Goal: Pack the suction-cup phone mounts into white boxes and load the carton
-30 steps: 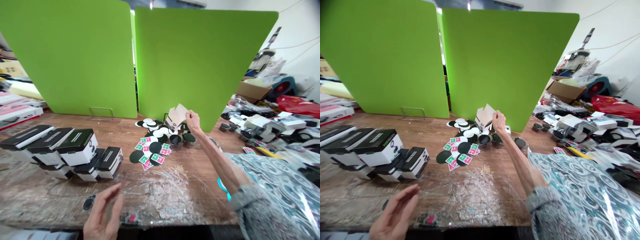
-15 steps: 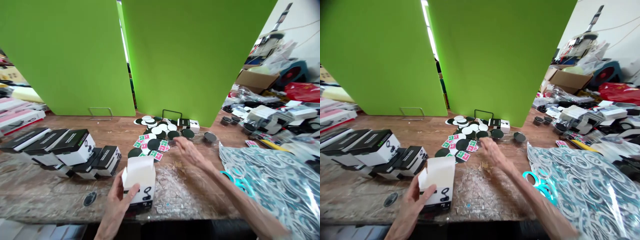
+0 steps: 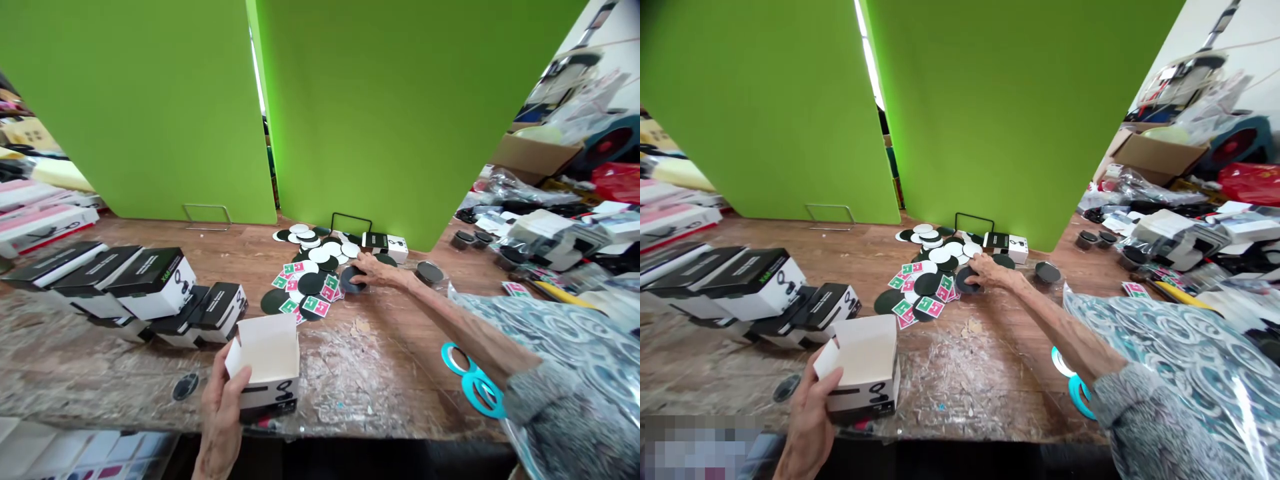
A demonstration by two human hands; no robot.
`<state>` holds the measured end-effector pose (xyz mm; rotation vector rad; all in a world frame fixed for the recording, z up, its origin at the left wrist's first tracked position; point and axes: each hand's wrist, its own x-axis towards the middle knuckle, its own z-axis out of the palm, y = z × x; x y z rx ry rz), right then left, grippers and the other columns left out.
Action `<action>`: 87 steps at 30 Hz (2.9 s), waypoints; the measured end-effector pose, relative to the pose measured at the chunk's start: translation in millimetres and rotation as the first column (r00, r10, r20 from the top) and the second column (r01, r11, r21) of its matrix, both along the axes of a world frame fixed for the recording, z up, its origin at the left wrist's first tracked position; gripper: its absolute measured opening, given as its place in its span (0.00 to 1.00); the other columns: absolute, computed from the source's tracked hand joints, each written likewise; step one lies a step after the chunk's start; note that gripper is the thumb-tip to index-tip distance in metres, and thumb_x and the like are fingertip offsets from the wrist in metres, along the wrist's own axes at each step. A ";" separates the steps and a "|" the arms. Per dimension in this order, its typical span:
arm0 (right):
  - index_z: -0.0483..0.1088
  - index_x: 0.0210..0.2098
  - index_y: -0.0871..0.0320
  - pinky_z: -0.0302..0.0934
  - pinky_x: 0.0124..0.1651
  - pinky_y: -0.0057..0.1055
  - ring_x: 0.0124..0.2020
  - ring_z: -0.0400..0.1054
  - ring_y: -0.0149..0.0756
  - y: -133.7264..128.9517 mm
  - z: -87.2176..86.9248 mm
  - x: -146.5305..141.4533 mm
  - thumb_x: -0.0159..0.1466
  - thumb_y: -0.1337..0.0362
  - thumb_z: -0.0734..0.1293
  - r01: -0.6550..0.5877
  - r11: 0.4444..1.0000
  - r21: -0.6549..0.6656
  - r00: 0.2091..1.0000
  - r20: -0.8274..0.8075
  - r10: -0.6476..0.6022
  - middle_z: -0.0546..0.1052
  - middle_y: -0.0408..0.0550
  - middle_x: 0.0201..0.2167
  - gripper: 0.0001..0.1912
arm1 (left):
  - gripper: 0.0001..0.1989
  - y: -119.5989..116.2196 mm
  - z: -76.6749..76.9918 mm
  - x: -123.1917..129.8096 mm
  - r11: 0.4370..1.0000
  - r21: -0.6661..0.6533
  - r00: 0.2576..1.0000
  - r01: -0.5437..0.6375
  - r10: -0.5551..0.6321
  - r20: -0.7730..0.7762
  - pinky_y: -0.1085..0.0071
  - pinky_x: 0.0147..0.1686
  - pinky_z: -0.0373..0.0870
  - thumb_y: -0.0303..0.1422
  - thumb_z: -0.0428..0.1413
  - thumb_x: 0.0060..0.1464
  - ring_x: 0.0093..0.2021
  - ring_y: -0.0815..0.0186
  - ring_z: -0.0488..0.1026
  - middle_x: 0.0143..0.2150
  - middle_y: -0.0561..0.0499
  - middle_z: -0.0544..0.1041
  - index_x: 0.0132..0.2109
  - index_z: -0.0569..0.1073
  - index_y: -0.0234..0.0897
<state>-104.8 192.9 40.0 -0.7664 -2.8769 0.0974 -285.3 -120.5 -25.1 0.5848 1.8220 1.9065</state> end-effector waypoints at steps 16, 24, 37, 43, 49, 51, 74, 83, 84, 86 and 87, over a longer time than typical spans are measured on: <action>0.54 0.50 0.51 0.68 0.39 0.36 0.40 0.71 0.38 -168.9 45.0 48.5 0.62 0.56 0.67 -0.132 0.872 -0.472 0.655 -0.702 -0.281 0.71 0.47 0.42 0.22 | 0.23 32.8 21.3 47.1 0.991 -0.009 0.948 0.137 -0.134 -0.290 0.68 0.49 0.67 0.47 0.44 0.63 0.49 0.60 0.71 0.51 0.46 0.75 0.54 0.71 0.39; 0.56 0.51 0.54 0.44 0.64 0.58 0.47 0.68 0.40 -203.3 18.4 14.1 0.65 0.69 0.64 -0.157 0.987 0.029 0.858 -0.491 0.150 0.72 0.48 0.42 0.16 | 0.24 37.5 7.3 59.8 0.975 0.112 0.956 0.193 -0.161 -0.245 0.65 0.54 0.65 0.44 0.39 0.65 0.54 0.59 0.69 0.54 0.44 0.73 0.56 0.69 0.36; 0.62 0.55 0.53 0.38 0.64 0.69 0.66 0.51 0.53 -238.9 7.2 20.5 0.65 0.67 0.64 -0.150 0.963 0.223 0.916 -0.335 0.220 0.64 0.57 0.61 0.19 | 0.25 3.3 -11.1 63.7 0.963 0.121 0.965 0.242 -0.227 -0.129 0.59 0.64 0.56 0.45 0.42 0.64 0.64 0.57 0.60 0.63 0.43 0.64 0.61 0.63 0.37; 0.60 0.59 0.53 0.37 0.66 0.66 0.66 0.53 0.47 -252.2 -19.6 42.7 0.67 0.73 0.57 -0.223 0.973 0.061 0.890 -0.394 0.228 0.67 0.55 0.60 0.22 | 0.27 -5.7 -16.5 69.1 0.946 0.189 0.938 0.263 -0.204 -0.280 0.59 0.59 0.63 0.42 0.48 0.62 0.62 0.57 0.62 0.64 0.41 0.60 0.65 0.54 0.42; 0.50 0.63 0.52 0.59 0.62 0.46 0.62 0.60 0.39 -238.7 -36.8 27.7 0.71 0.63 0.53 -0.155 0.730 -0.665 0.725 -0.579 -0.373 0.64 0.53 0.62 0.22 | 0.18 -10.4 -22.5 64.2 0.963 0.098 0.775 0.252 -0.141 -0.616 0.59 0.59 0.61 0.32 0.49 0.62 0.60 0.59 0.62 0.59 0.44 0.62 0.59 0.64 0.44; 0.51 0.62 0.53 0.64 0.58 0.42 0.58 0.65 0.39 -233.8 -41.5 19.1 0.70 0.61 0.55 -0.300 0.597 -0.744 0.710 -0.592 -0.381 0.68 0.54 0.58 0.21 | 0.15 -11.0 -14.5 58.9 0.962 0.075 0.781 0.264 -0.168 -0.602 0.60 0.58 0.62 0.31 0.48 0.63 0.58 0.60 0.64 0.57 0.45 0.64 0.55 0.68 0.44; 0.57 0.64 0.50 0.58 0.63 0.54 0.65 0.56 0.45 -217.1 -37.2 34.9 0.69 0.70 0.58 -0.219 0.973 0.076 0.803 -0.552 0.224 0.71 0.53 0.56 0.25 | 0.13 -18.3 29.3 13.9 0.844 -0.229 0.402 0.485 -0.447 -0.799 0.62 0.56 0.70 0.30 0.53 0.61 0.57 0.62 0.68 0.57 0.45 0.68 0.51 0.74 0.42; 0.46 0.68 0.44 0.60 0.61 0.50 0.69 0.46 0.47 -228.4 -52.0 41.1 0.65 0.78 0.56 -0.236 0.969 -0.075 0.897 -0.399 0.188 0.46 0.53 0.70 0.36 | 0.21 -20.2 8.4 16.5 0.880 -0.202 0.234 0.431 -0.325 -0.917 0.59 0.57 0.70 0.26 0.52 0.60 0.62 0.55 0.65 0.66 0.39 0.59 0.59 0.68 0.39; 0.44 0.69 0.43 0.62 0.60 0.48 0.69 0.46 0.47 -229.5 -54.6 40.8 0.65 0.79 0.55 -0.252 0.964 -0.080 0.888 -0.415 0.197 0.44 0.52 0.71 0.38 | 0.20 -20.2 10.1 19.5 0.881 -0.192 0.247 0.433 -0.321 -0.914 0.60 0.57 0.70 0.25 0.53 0.59 0.61 0.55 0.65 0.65 0.39 0.59 0.58 0.69 0.38; 0.42 0.69 0.41 0.64 0.58 0.48 0.68 0.48 0.48 -229.8 -60.7 41.8 0.66 0.77 0.55 -0.273 0.959 -0.071 0.874 -0.436 0.216 0.43 0.50 0.71 0.38 | 0.17 -23.1 15.7 26.5 0.878 -0.165 0.298 0.448 -0.321 -0.899 0.62 0.55 0.72 0.26 0.54 0.58 0.59 0.57 0.67 0.62 0.39 0.63 0.54 0.72 0.37; 0.42 0.69 0.40 0.66 0.57 0.48 0.67 0.50 0.49 -228.8 -64.8 43.5 0.67 0.73 0.56 -0.267 0.961 -0.068 0.872 -0.441 0.211 0.43 0.49 0.71 0.36 | 0.15 -26.6 18.9 29.1 0.881 -0.148 0.336 0.448 -0.320 -0.886 0.63 0.53 0.74 0.27 0.55 0.58 0.57 0.59 0.68 0.59 0.40 0.65 0.52 0.73 0.38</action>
